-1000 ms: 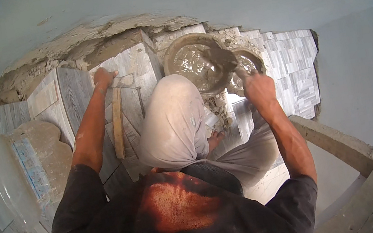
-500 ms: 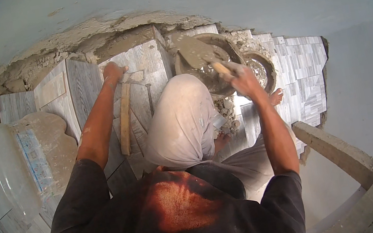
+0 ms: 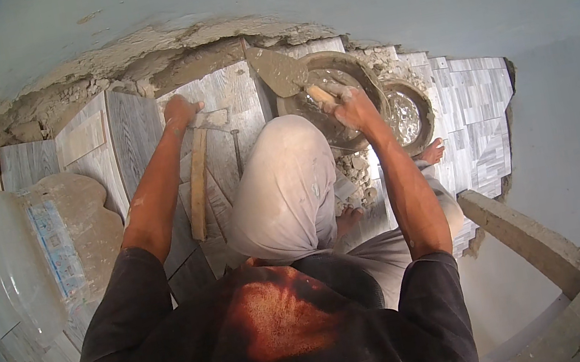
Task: The person is applying mortar and laying decorative tiles onto a staircase structure.
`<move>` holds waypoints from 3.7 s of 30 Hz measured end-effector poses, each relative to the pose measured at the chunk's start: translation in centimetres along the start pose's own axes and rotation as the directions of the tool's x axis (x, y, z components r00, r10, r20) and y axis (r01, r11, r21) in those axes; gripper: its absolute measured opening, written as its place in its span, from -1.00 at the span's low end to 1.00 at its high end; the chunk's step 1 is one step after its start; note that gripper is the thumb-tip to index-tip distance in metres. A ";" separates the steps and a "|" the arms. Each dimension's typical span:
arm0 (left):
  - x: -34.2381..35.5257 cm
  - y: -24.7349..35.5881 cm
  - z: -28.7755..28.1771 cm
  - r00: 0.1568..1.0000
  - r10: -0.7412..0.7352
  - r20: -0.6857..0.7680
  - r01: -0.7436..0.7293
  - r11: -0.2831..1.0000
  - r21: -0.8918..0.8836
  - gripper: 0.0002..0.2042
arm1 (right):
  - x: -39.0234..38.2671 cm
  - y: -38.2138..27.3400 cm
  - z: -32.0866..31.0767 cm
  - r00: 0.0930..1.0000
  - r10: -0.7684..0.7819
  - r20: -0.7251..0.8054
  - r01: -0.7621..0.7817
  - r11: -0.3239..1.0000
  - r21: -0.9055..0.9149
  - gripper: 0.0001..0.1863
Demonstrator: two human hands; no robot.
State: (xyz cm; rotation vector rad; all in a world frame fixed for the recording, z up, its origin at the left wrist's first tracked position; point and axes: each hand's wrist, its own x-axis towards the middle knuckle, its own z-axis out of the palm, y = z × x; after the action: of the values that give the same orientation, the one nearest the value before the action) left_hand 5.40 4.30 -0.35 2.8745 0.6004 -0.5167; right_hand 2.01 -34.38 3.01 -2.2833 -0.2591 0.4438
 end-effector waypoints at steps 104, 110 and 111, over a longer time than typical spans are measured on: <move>0.3 0.3 -0.7 0.999 0.017 0.051 -0.020 0.999 0.045 -0.45 | -18.7 5.7 -0.2 0.950 -0.054 0.309 0.005 0.988 0.157 -0.55; 1.1 0.6 -0.7 0.995 0.003 0.098 -0.008 0.999 0.051 -0.45 | -19.0 3.8 -2.5 0.936 0.085 0.343 -0.071 0.996 -0.051 -0.53; 1.0 0.3 -0.3 0.997 -0.002 0.080 -0.002 0.999 0.050 -0.44 | -19.8 4.0 -3.5 0.931 0.100 0.351 -0.073 0.993 -0.088 -0.53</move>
State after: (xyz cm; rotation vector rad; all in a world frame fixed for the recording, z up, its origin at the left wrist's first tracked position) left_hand 6.47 4.46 -0.40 2.8846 0.5827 -0.6523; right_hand -14.55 -45.75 6.93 -2.2810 -0.3601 0.9094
